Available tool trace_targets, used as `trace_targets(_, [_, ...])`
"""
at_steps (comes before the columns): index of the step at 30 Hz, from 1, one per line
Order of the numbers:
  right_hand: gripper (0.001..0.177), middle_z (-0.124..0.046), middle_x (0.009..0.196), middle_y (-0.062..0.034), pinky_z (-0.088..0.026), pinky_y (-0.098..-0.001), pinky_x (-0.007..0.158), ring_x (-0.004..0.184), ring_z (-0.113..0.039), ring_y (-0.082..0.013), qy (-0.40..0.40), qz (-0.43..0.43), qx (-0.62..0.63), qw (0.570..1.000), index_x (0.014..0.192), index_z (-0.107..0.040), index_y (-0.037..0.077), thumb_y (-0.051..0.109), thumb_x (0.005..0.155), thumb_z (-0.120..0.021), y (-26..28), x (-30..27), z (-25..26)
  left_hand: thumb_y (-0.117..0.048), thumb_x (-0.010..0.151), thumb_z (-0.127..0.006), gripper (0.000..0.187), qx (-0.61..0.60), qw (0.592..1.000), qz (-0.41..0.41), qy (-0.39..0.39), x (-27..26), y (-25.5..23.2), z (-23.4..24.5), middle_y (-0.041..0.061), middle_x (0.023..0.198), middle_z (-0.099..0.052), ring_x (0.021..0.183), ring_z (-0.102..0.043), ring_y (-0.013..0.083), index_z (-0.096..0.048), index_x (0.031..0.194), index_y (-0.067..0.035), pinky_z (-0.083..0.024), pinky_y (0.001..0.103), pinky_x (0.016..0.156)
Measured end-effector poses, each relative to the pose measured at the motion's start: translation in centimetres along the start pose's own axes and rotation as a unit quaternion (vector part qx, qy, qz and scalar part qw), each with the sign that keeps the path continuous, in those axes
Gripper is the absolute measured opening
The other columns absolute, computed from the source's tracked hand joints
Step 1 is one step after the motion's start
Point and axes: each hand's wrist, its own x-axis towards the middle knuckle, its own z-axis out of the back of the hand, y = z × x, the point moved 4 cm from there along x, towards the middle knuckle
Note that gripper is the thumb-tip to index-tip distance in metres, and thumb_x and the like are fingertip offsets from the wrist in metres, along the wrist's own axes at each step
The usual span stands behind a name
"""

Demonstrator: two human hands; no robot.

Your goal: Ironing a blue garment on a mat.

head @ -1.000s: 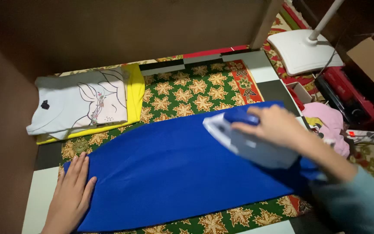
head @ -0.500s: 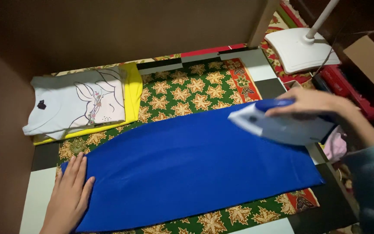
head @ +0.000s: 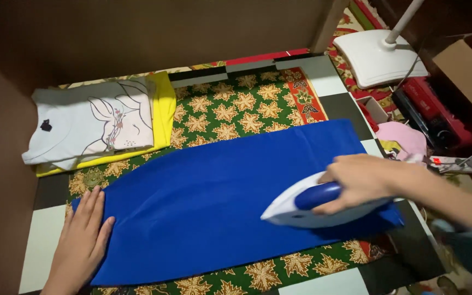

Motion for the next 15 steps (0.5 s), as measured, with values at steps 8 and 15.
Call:
trace_targets(8, [0.069, -0.084, 0.076, -0.0114, -0.061, -0.0416, 0.068, 0.064, -0.074, -0.0250, 0.028, -0.153, 0.077, 0.985, 0.119, -0.077, 0.014, 0.067, 0.074, -0.077, -8.2, -1.9, -3.6, -0.037, 0.100, -0.040, 0.064, 0.009, 1.000, -0.009, -0.008, -0.4, -0.1, -0.2, 0.015, 0.162, -0.032, 0.152, -0.026, 0.0315, -0.034, 0.153, -0.001, -0.018, 0.050, 0.123])
trace_targets(15, [0.066, -0.076, 0.072, -0.0119, -0.060, -0.0403, 0.071, 0.067, -0.074, -0.0288, 0.007, 0.049, 0.025, 0.998, 0.112, -0.078, 0.015, 0.070, 0.076, -0.070, 2.8, -1.9, -1.7, -0.039, 0.101, -0.039, 0.065, 0.014, 1.000, -0.006, -0.001, -0.3, 0.3, -0.4, 0.015, 0.163, -0.031, 0.152, -0.024, 0.0319, -0.034, 0.153, -0.001, -0.018, 0.050, 0.121])
